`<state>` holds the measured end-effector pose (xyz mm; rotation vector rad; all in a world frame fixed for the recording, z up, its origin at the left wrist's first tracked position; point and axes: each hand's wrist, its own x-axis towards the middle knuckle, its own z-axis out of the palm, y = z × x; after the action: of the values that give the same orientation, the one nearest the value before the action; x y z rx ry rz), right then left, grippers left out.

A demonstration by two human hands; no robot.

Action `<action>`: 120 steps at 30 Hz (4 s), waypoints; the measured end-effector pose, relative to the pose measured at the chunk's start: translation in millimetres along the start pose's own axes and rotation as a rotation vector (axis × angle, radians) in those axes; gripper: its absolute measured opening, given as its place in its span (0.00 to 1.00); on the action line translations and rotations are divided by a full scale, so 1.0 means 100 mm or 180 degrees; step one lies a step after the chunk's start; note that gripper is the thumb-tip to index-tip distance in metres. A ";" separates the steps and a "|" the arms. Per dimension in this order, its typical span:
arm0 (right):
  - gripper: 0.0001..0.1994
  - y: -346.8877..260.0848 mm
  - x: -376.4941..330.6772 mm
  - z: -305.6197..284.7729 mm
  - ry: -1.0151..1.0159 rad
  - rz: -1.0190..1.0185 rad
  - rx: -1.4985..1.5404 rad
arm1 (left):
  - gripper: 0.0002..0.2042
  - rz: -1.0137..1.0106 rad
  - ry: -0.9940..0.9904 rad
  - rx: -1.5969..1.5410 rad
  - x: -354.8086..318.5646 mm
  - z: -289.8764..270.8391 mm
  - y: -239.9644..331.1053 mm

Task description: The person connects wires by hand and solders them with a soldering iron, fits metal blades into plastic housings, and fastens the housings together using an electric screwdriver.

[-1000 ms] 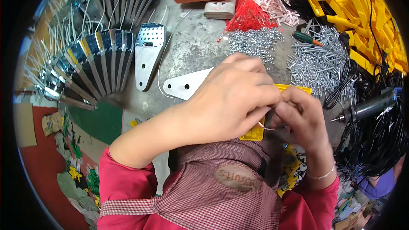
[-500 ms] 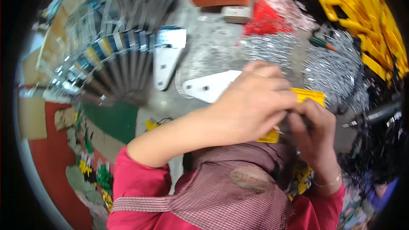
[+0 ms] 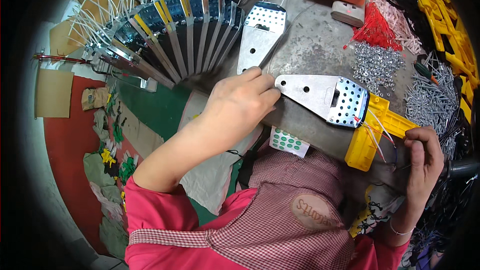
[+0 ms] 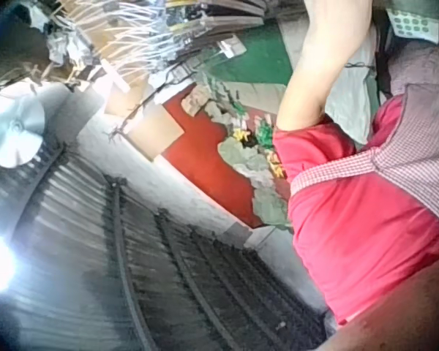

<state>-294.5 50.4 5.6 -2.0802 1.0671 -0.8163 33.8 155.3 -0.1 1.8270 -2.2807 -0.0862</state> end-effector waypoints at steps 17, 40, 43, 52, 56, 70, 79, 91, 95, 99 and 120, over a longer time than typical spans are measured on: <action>0.16 0.19 1.15 -0.30 0.0394 -0.0153 -0.0640 | 0.10 0.0435 0.0271 -0.1871 0.40 -0.22 -0.09; 0.14 -0.04 0.40 -0.96 0.1206 -0.1033 0.0504 | 0.10 0.1184 0.0218 -0.2419 0.91 -0.12 0.58; 0.15 -0.05 0.23 -0.90 0.1091 -0.0398 0.1506 | 0.10 0.0995 0.0210 -0.1973 0.95 -0.05 0.66; 0.12 -0.04 0.12 -0.68 0.1266 0.0369 0.1848 | 0.09 0.1275 0.0567 -0.1929 1.01 0.08 0.77; 0.14 -0.04 0.14 -0.66 0.1526 0.0413 0.1629 | 0.09 0.1313 0.0618 -0.1956 1.04 0.08 0.79; 0.15 -0.11 0.17 -0.61 0.1580 0.0445 0.1536 | 0.11 0.1366 0.0593 -0.1852 1.05 0.07 0.80; 0.14 -0.11 0.15 -0.64 0.1812 0.0380 0.1416 | 0.10 0.1113 0.0608 -0.2150 0.98 -0.01 0.75; 0.15 -0.17 0.04 -0.64 0.1208 -0.0098 0.2081 | 0.13 0.1180 0.0429 -0.2355 0.92 -0.02 0.68; 0.14 -0.23 0.04 -0.59 0.1151 0.0197 0.2013 | 0.13 0.1315 0.0356 -0.2479 0.95 0.01 0.68; 0.15 -0.18 0.07 -0.58 0.1230 0.0121 0.1864 | 0.13 0.1317 0.0336 -0.2438 0.94 0.00 0.70; 0.15 -0.17 0.07 -0.58 0.1365 0.0061 0.1870 | 0.09 0.0253 0.0958 -0.0693 0.82 0.02 0.34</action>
<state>-328.1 36.8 54.6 -1.4313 0.9071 -1.4130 -16.5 83.1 14.7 1.5253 -2.0438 -0.0414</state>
